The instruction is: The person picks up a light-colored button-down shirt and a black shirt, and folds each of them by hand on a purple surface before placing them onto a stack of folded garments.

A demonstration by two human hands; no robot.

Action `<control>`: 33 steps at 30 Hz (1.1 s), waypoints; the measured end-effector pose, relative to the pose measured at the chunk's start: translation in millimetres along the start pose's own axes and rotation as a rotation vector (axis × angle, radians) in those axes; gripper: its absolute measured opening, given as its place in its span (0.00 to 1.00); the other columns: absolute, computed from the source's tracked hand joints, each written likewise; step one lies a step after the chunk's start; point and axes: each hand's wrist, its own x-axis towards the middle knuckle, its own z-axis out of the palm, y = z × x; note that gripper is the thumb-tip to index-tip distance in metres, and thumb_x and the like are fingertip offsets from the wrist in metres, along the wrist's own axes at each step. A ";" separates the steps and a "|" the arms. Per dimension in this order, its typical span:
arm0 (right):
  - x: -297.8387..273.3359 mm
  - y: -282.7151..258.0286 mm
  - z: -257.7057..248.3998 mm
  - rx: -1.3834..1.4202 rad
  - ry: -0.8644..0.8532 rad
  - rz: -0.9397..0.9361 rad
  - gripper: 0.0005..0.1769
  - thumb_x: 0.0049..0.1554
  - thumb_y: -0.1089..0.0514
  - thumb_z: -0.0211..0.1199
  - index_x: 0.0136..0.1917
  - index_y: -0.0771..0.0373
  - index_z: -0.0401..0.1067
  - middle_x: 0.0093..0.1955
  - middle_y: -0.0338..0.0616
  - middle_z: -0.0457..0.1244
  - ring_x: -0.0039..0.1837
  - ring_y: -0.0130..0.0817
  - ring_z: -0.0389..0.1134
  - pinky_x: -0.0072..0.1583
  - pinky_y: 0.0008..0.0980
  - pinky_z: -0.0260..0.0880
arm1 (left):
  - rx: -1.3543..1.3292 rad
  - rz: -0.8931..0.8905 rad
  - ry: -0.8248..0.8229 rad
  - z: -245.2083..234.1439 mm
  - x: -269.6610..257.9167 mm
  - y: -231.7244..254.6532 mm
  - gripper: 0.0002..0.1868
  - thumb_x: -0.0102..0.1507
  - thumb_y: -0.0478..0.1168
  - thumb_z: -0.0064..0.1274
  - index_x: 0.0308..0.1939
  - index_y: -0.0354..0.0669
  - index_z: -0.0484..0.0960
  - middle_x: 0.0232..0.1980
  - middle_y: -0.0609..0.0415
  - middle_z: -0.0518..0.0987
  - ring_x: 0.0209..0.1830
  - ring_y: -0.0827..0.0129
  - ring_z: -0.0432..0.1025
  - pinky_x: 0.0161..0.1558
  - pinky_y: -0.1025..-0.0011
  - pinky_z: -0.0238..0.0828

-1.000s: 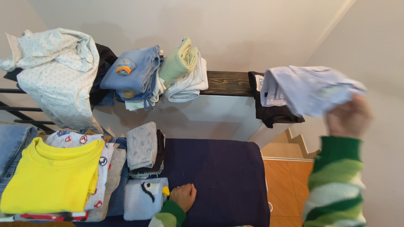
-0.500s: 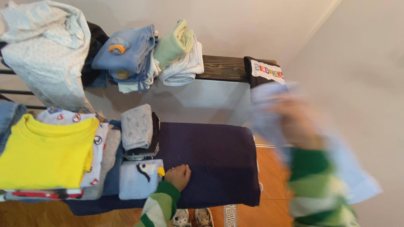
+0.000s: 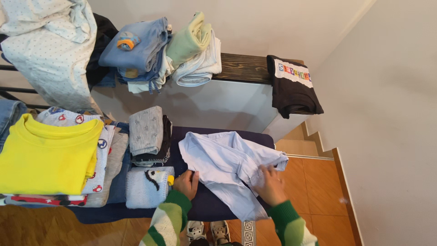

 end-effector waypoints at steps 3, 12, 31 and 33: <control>12.9 60.1 39.4 0.270 0.102 -0.009 0.70 0.42 0.42 0.83 0.84 0.53 0.40 0.86 0.58 0.37 0.85 0.53 0.41 0.77 0.49 0.51 | 0.112 -0.029 0.039 3.4 1.5 7.4 0.28 0.64 0.63 0.53 0.21 0.47 0.70 0.18 0.51 0.73 0.18 0.54 0.69 0.21 0.54 0.59; 77.0 87.0 21.4 1.014 0.493 0.178 0.45 0.49 0.43 0.74 0.71 0.63 0.60 0.61 0.54 0.65 0.60 0.42 0.68 0.61 0.38 0.67 | -0.198 -0.526 0.076 34.4 -26.6 -17.9 0.23 0.70 0.57 0.43 0.32 0.43 0.71 0.31 0.41 0.78 0.37 0.46 0.73 0.43 0.53 0.62; 24.4 125.5 75.7 1.090 0.399 0.056 0.29 0.56 0.66 0.65 0.69 0.60 0.61 0.55 0.55 0.70 0.53 0.40 0.73 0.57 0.36 0.73 | 0.545 -0.542 -0.315 -68.3 -25.5 67.1 0.22 0.63 0.55 0.57 0.54 0.52 0.70 0.49 0.49 0.79 0.39 0.51 0.81 0.34 0.51 0.77; 28.3 127.4 103.4 0.962 0.452 -0.123 0.26 0.53 0.67 0.66 0.63 0.58 0.65 0.47 0.46 0.64 0.42 0.32 0.69 0.47 0.29 0.73 | 0.509 -0.276 -0.314 -92.0 2.5 110.0 0.30 0.63 0.50 0.59 0.65 0.44 0.70 0.56 0.47 0.78 0.44 0.60 0.79 0.41 0.66 0.81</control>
